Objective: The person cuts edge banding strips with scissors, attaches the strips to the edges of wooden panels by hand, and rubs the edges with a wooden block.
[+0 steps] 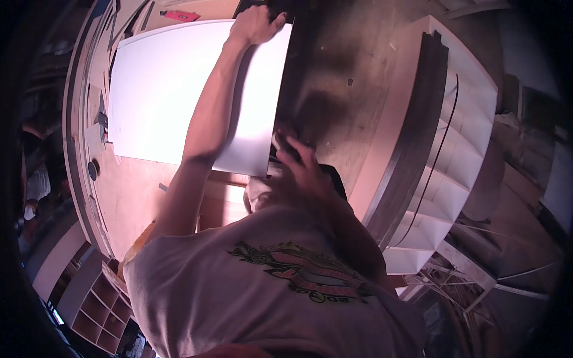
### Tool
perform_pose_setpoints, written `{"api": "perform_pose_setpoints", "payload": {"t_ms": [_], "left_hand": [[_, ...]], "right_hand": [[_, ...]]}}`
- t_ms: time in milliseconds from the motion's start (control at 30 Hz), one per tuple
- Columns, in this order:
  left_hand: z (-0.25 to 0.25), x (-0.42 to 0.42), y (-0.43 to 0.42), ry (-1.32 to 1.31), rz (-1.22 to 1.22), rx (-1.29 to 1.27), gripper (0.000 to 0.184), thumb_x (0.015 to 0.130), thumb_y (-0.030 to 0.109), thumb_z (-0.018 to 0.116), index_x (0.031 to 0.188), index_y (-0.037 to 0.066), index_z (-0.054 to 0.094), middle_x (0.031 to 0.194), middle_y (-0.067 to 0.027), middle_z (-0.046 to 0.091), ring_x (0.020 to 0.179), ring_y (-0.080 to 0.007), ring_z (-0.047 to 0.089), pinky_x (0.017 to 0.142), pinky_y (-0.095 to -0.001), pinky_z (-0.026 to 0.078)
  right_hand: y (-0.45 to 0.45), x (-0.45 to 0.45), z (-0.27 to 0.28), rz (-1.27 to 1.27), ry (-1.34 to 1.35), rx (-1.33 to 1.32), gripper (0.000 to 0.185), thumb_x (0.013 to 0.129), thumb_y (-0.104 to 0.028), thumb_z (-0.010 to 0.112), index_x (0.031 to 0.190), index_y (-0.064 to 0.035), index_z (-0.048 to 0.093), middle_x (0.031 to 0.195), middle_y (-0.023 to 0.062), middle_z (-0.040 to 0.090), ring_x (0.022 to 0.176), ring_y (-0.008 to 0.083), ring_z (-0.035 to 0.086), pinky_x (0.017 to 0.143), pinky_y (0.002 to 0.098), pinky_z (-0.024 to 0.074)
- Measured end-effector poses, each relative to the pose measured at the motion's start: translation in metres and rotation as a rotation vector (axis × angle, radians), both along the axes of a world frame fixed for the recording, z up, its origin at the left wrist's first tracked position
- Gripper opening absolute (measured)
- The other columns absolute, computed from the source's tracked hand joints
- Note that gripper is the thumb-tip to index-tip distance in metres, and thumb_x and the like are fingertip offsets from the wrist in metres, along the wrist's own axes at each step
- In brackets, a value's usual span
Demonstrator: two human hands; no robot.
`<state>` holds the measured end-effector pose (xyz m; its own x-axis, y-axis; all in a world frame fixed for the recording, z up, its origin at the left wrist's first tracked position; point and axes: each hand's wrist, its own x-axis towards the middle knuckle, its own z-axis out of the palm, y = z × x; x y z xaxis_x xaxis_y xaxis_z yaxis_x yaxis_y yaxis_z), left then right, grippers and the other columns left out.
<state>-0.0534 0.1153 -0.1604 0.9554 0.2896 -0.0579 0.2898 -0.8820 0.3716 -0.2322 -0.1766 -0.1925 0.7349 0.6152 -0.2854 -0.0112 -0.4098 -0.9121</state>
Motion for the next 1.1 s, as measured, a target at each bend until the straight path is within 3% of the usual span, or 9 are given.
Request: {"api": "perform_pose_setpoints", "payload": {"t_ms": [200, 467, 567, 633, 700, 867, 933, 1033, 1100], "left_hand": [[0.001, 0.000, -0.005, -0.050, 0.047, -0.009, 0.047, 0.083, 0.044, 0.051, 0.078, 0.001, 0.067, 0.076, -0.0251, 0.062, 0.079, -0.0400, 0.062, 0.076, -0.0455, 0.050], [0.004, -0.004, -0.008, -0.077, 0.023, -0.014, 0.048, 0.084, 0.041, 0.046, 0.072, -0.001, 0.065, 0.075, -0.0253, 0.062, 0.075, -0.0406, 0.062, 0.073, -0.0468, 0.050], [0.012, -0.009, -0.010, -0.071, 0.051, -0.075, 0.048, 0.084, 0.039, 0.047, 0.066, -0.002, 0.063, 0.068, -0.0236, 0.061, 0.070, -0.0411, 0.061, 0.070, -0.0481, 0.050], [0.002, -0.012, -0.008, -0.426, -0.084, -0.225, 0.047, 0.086, 0.040, 0.048, 0.113, 0.002, 0.057, 0.116, -0.0261, 0.053, 0.105, -0.0367, 0.054, 0.089, -0.0436, 0.044], [0.006, -0.007, -0.005, -0.686, -0.078, -0.205, 0.058, 0.087, 0.039, 0.050, 0.134, 0.007, 0.036, 0.136, -0.0228, 0.035, 0.122, -0.0368, 0.039, 0.101, -0.0415, 0.034], [0.016, -0.060, 0.044, -0.908, 0.341, -0.055, 0.065, 0.081, 0.037, 0.060, 0.130, 0.001, 0.036, 0.131, -0.0225, 0.039, 0.123, -0.0383, 0.036, 0.103, -0.0430, 0.029], [0.018, -0.107, 0.083, -0.842, 0.661, -0.019, 0.061, 0.076, 0.025, 0.065, 0.124, -0.003, 0.040, 0.126, -0.0240, 0.044, 0.119, -0.0398, 0.039, 0.102, -0.0448, 0.029], [-0.009, -0.186, 0.150, -0.576, 0.979, 0.382, 0.066, 0.080, 0.035, 0.061, 0.128, -0.003, 0.037, 0.131, -0.0245, 0.040, 0.124, -0.0414, 0.033, 0.104, -0.0476, 0.024], [-0.008, -0.227, 0.169, -0.407, 1.078, 0.469, 0.073, 0.080, 0.045, 0.058, 0.129, -0.004, 0.036, 0.133, -0.0260, 0.038, 0.126, -0.0393, 0.031, 0.105, -0.0499, 0.022]], "right_hand": [[0.062, 0.104, -0.018, -0.135, 0.279, 0.269, 0.036, 0.090, -0.027, 0.052, 0.113, 0.0005, 0.052, 0.078, -0.0004, 0.052, 0.065, 0.0048, 0.046, 0.053, 0.0194, 0.0364], [0.114, 0.192, 0.002, -0.243, 0.431, 0.379, 0.033, 0.087, -0.038, 0.056, 0.105, -0.0104, 0.057, 0.075, -0.0035, 0.050, 0.058, 0.0031, 0.045, 0.045, 0.0176, 0.0361], [0.131, 0.233, 0.001, -0.189, 0.275, 0.334, 0.035, 0.089, -0.035, 0.054, 0.113, -0.0096, 0.055, 0.079, -0.0027, 0.051, 0.064, 0.0035, 0.047, 0.048, 0.0178, 0.0392], [0.144, 0.246, 0.033, -0.251, -0.035, 0.355, 0.052, 0.085, -0.028, 0.061, 0.129, -0.0044, 0.046, 0.092, 0.0032, 0.055, 0.079, 0.0117, 0.053, 0.064, 0.0238, 0.0452], [0.181, 0.270, 0.059, -0.341, -0.491, 0.571, 0.055, 0.080, -0.025, 0.068, 0.127, -0.0030, 0.048, 0.100, 0.0087, 0.054, 0.089, 0.0211, 0.055, 0.076, 0.0319, 0.0459], [0.308, 0.315, 0.163, 0.100, -0.968, 0.111, 0.062, 0.069, -0.033, 0.074, 0.123, -0.0105, 0.054, 0.114, 0.0168, 0.049, 0.109, 0.0319, 0.046, 0.094, 0.0406, 0.0370], [0.337, 0.336, 0.164, 0.171, -1.028, -0.016, 0.061, 0.070, -0.036, 0.072, 0.123, -0.0129, 0.054, 0.114, 0.0164, 0.049, 0.112, 0.0323, 0.044, 0.096, 0.0425, 0.0349], [0.376, 0.375, 0.153, 0.308, -1.236, -0.316, 0.066, 0.070, -0.049, 0.069, 0.127, -0.0217, 0.051, 0.122, 0.0158, 0.048, 0.119, 0.0349, 0.041, 0.095, 0.0583, 0.0282], [0.362, 0.365, 0.153, 0.143, -1.363, -0.128, 0.065, 0.072, -0.050, 0.067, 0.127, -0.0196, 0.050, 0.126, 0.0173, 0.046, 0.118, 0.0315, 0.043, 0.094, 0.0560, 0.0302]]}}
